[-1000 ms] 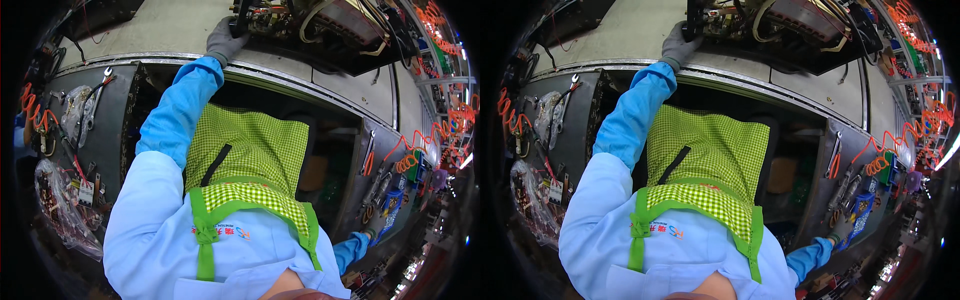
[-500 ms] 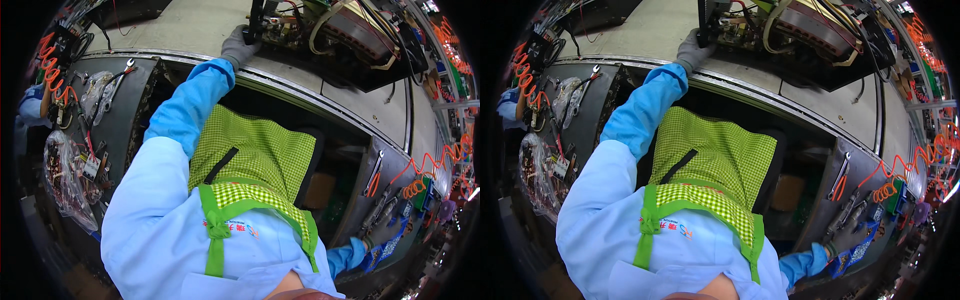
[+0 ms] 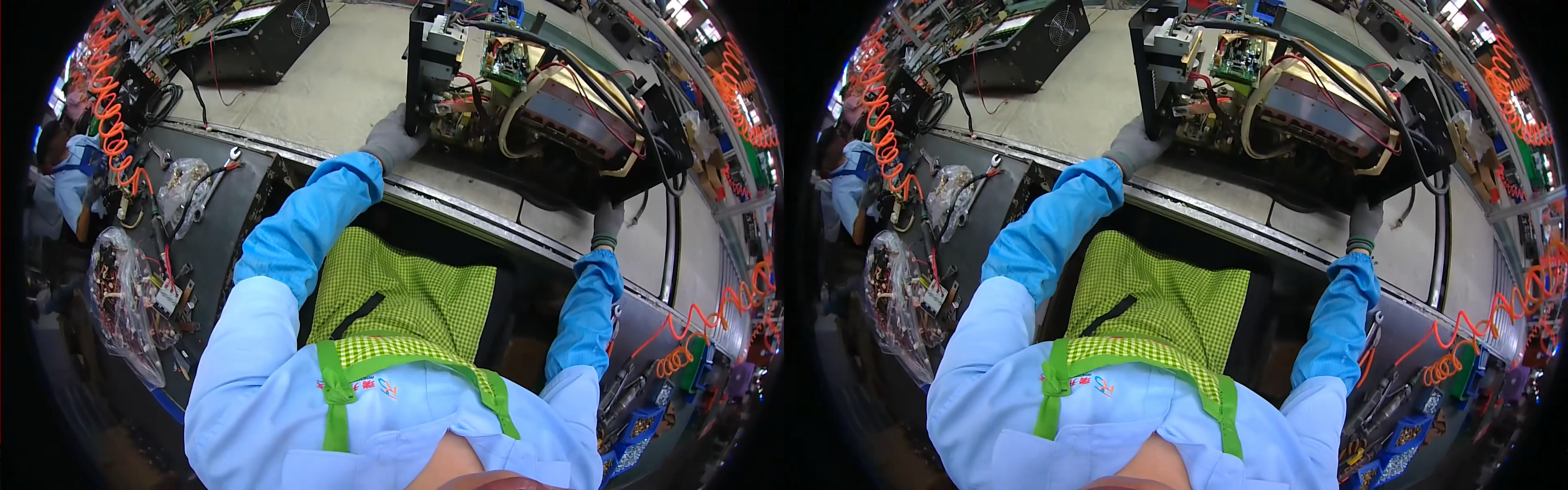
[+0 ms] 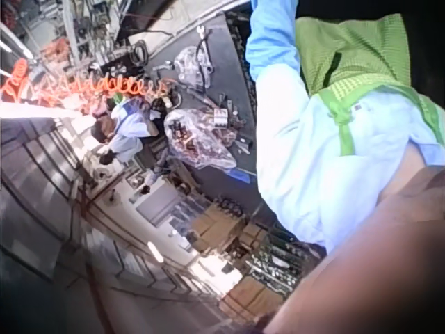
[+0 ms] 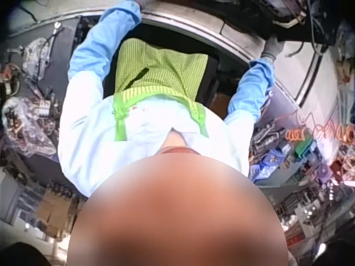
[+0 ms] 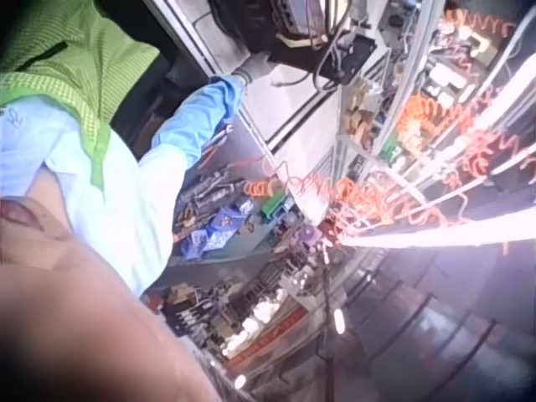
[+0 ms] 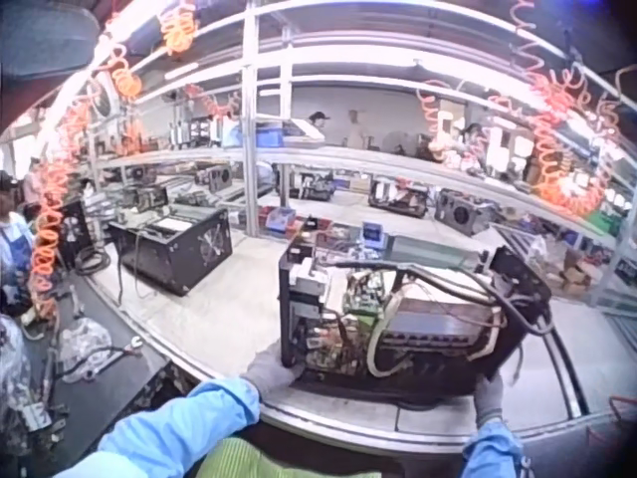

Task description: The person repairs an open electronic device on a workbench. They use pliers to strip and connect wires, then use a pneumatic screwdriver to tighten screws on the device's casing. The person also moves the device and handles a power cord during the process.

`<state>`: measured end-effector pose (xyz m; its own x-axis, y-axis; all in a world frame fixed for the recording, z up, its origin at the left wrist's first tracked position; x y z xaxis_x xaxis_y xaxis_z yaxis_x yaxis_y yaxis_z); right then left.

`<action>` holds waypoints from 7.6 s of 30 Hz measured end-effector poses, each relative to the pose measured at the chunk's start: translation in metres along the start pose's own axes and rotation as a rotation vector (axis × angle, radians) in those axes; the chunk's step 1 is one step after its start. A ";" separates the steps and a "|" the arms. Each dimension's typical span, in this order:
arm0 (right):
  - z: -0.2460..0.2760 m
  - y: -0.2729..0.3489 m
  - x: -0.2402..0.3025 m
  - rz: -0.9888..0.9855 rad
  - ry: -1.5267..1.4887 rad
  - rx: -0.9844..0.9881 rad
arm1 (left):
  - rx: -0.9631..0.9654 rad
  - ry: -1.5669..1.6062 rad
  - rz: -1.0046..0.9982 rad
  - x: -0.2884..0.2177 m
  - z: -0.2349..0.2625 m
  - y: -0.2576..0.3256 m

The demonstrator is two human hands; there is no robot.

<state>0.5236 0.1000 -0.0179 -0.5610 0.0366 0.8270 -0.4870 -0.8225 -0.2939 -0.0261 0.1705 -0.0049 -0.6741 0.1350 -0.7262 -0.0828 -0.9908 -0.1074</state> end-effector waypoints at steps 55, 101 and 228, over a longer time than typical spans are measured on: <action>0.330 0.340 -0.029 -0.614 0.922 -0.051 | -0.331 -0.525 -0.484 -0.155 0.104 -0.066; 0.371 -0.007 0.224 0.350 0.513 -0.198 | 1.090 0.617 -0.405 -0.190 -0.096 0.206; -0.181 0.359 0.271 -0.730 -1.186 0.937 | 0.091 -0.189 -0.416 -0.106 0.074 -0.023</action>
<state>0.0759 -0.0822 0.0137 0.5801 0.4777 0.6597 0.3848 -0.8746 0.2950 -0.0069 0.1780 0.1249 -0.6909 0.5252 -0.4968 -0.4331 -0.8509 -0.2972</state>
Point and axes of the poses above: each hand's wrist, its own y-axis away from the middle knuckle, its own z-axis out of the back of the hand, x = y × z, the point moved 9 cm from there along -y, towards the middle knuckle, and after that the axes turned 1 degree about x, right-handed, at the moved point
